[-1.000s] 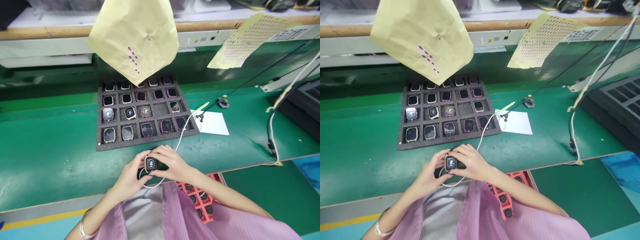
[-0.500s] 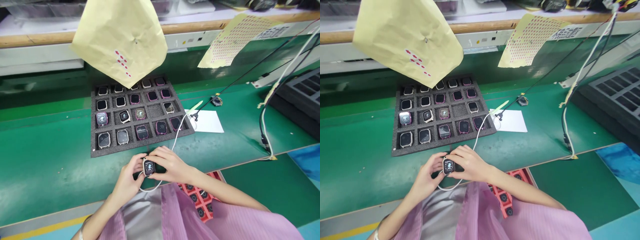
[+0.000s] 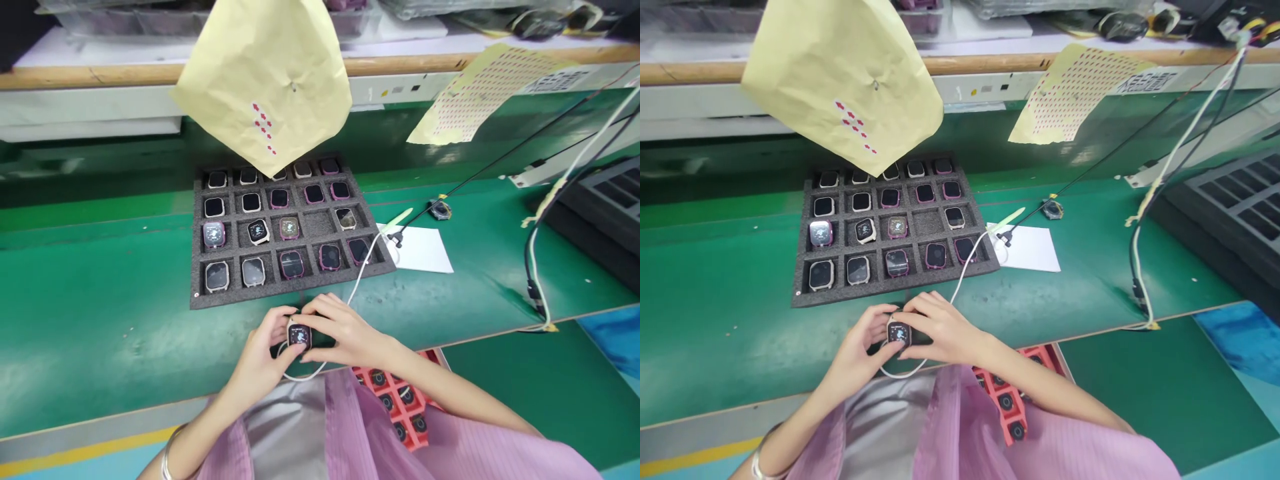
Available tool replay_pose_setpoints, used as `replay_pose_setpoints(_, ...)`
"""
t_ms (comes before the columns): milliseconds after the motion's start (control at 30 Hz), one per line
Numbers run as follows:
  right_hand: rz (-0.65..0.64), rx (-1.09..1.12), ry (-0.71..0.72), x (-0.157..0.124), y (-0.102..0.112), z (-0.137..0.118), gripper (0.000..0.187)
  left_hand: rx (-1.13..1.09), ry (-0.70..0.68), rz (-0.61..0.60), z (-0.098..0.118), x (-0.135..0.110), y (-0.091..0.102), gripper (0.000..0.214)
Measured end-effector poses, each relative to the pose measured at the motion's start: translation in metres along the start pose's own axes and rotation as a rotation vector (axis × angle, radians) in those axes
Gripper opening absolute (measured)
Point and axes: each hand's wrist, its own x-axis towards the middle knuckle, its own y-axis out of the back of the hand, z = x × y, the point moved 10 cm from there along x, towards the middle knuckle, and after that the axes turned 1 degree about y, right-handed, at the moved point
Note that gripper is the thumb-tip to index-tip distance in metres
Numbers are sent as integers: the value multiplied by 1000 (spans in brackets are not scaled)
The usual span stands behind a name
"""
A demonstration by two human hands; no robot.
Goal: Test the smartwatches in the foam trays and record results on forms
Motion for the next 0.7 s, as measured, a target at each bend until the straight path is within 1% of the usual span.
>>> replay_pose_setpoints(67, -39, 113, 102, 0, 3, -3, 40, -23, 4, -25, 2, 2, -2, 44)
replay_pose_setpoints(133, -62, 136, 179, 1, 7, -3, 33, -52, 18, -78, 4, 3, -4, 45)
replay_pose_setpoints(233, -92, 23, 238, 8, 6, -1, 35, -89, 55, -164, 5, 5, -8, 48)
replay_pose_setpoints(300, -92, -65, 280, 12, 3, -1, 38, -91, 64, -176, 5, 5, -7, 49)
replay_pose_setpoints(400, -48, -202, 355, 15, 0, -4, 44, -81, 60, -163, 3, 5, -4, 48)
replay_pose_setpoints(500, -11, -287, 387, 15, -2, -3, 49, -57, 56, -153, 2, 5, -5, 48)
replay_pose_setpoints(600, -44, -232, 360, 15, 0, -1, 48, -57, 54, -96, 0, 5, -3, 47)
replay_pose_setpoints(700, -121, -114, 264, 15, -1, 0, 54, -89, 59, 23, -3, 6, 4, 47)
